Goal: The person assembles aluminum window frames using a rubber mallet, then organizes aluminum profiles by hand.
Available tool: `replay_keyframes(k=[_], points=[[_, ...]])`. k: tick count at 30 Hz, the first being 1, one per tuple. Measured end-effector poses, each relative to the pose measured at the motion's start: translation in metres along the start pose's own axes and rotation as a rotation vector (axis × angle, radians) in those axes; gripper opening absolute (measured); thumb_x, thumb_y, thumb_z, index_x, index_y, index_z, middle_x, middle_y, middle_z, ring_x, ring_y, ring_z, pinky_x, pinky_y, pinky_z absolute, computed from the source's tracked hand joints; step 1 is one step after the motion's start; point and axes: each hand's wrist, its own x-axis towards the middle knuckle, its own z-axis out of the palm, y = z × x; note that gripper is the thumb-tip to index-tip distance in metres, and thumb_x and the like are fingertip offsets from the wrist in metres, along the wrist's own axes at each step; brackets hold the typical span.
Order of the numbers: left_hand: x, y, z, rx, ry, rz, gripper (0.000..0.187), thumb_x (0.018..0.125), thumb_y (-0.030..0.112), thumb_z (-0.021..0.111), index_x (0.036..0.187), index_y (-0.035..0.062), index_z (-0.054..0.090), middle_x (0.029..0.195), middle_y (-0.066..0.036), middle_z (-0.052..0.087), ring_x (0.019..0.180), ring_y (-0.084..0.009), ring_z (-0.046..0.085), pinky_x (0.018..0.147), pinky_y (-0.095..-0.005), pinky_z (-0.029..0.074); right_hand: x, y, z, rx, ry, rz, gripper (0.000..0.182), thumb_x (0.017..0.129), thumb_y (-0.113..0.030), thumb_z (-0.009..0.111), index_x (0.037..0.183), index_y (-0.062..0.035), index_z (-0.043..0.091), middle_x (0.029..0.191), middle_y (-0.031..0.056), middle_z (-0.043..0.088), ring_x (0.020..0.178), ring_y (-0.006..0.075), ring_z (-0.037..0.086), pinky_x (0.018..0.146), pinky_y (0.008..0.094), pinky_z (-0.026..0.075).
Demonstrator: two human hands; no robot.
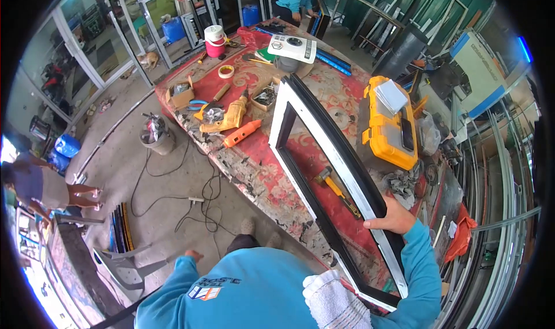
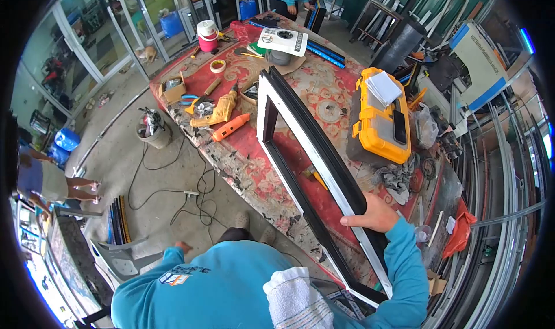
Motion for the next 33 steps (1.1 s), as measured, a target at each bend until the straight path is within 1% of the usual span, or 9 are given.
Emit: replay_keyframes(k=[1,2,4,9,14,17,20,30,33], points=[[-0.035,-0.004,0.029,0.018,0.008,-0.052,0.052,0.084,0.053,0.057,0.112,0.0105,0.068,0.121,-0.012,0.063,0.116,-0.0276,0.056,0.1,-0.0359,0.044,0.002,0.01,-0.002,0.062,-0.06,0.062,0.064,0.073,-0.03,0.081,0.121,0.0026,0.054,0.103,0.0063,0.061,0.094,0.0132,0.055,0.085,0.0288,0.045],[-0.037,-0.036,0.074,0.261,0.158,0.347,0.051,0.087,0.052,0.054,0.11,0.0097,0.069,0.121,-0.008,0.063,0.117,-0.0288,0.056,0.102,-0.0351,0.042,0.001,0.003,-0.001,0.101,-0.072,0.069,0.064,0.072,-0.03,0.081,0.122,0.0021,0.054,0.104,0.0065,0.062,0.095,0.0142,0.055,0.087,0.0294,0.045],[-0.098,-0.017,0.115,-0.082,-0.015,-0.021,0.044,0.086,0.04,0.06,0.115,0.0077,0.066,0.115,-0.01,0.066,0.107,-0.0268,0.062,0.093,-0.035,0.048,0.003,0.007,0.004,0.116,-0.021,-0.06,0.053,0.073,-0.022,0.079,0.114,0.0005,0.057,0.098,0.0025,0.06,0.089,0.0123,0.055,0.08,0.0277,0.046],[-0.157,-0.028,0.184,-0.378,0.008,-0.043,0.039,0.087,0.034,0.061,0.113,0.0063,0.066,0.111,-0.011,0.067,0.101,-0.0269,0.064,0.088,-0.0364,0.05,0.001,0.006,0.013,0.045,0.047,-0.137,0.054,0.072,-0.024,0.076,0.117,0.0018,0.058,0.099,0.0106,0.066,0.091,0.0175,0.061,0.085,0.0324,0.047],[-0.143,-0.021,0.19,-0.574,0.125,-0.021,0.034,0.087,0.028,0.063,0.112,0.0049,0.066,0.106,-0.012,0.068,0.095,-0.0269,0.066,0.082,-0.0377,0.053,-0.003,0.005,0.022,-0.02,-0.002,-0.129,0.05,0.073,-0.025,0.075,0.113,0.002,0.059,0.097,0.0099,0.066,0.088,0.0166,0.06,0.084,0.0321,0.048],[-0.157,0.018,0.145,-1.132,0.204,-0.221,0.031,0.089,0.021,0.062,0.116,0.0049,0.063,0.105,-0.012,0.066,0.093,-0.0284,0.066,0.078,-0.0421,0.054,-0.008,0.005,0.039,-0.033,0.019,-0.151,0.049,0.073,-0.024,0.075,0.112,0.0022,0.059,0.097,0.0096,0.066,0.088,0.0165,0.06,0.083,0.0318,0.048],[-0.12,0.018,0.138,-1.233,0.349,-0.078,0.032,0.089,0.024,0.063,0.115,0.0054,0.062,0.099,-0.01,0.068,0.087,-0.0262,0.067,0.066,-0.0394,0.053,-0.02,-0.014,0.064,-0.047,0.018,-0.144,0.052,0.074,-0.025,0.075,0.114,0.0018,0.058,0.098,0.0103,0.066,0.089,0.0179,0.061,0.084,0.0322,0.048],[-0.08,-0.011,0.209,-1.117,0.312,0.129,0.032,0.085,0.031,0.067,0.098,0.0019,0.067,0.075,-0.011,0.067,0.06,-0.0197,0.064,0.053,-0.0369,0.052,-0.069,-0.055,0.171,-0.166,0.059,-0.116,0.059,0.07,-0.025,0.079,0.115,0.004,0.054,0.101,0.0118,0.064,0.091,0.0175,0.061,0.084,0.0327,0.048],[-0.093,-0.047,0.24,-0.937,0.234,-0.071,0.034,0.082,0.035,0.069,0.095,0.0034,0.071,0.073,-0.014,0.068,0.06,-0.0239,0.064,0.057,-0.04,0.052,-0.1,-0.087,0.196,-0.134,0.044,0.001,0.056,0.07,-0.022,0.077,0.114,0.0038,0.054,0.1,0.0095,0.062,0.09,0.0154,0.058,0.082,0.0305,0.047]])
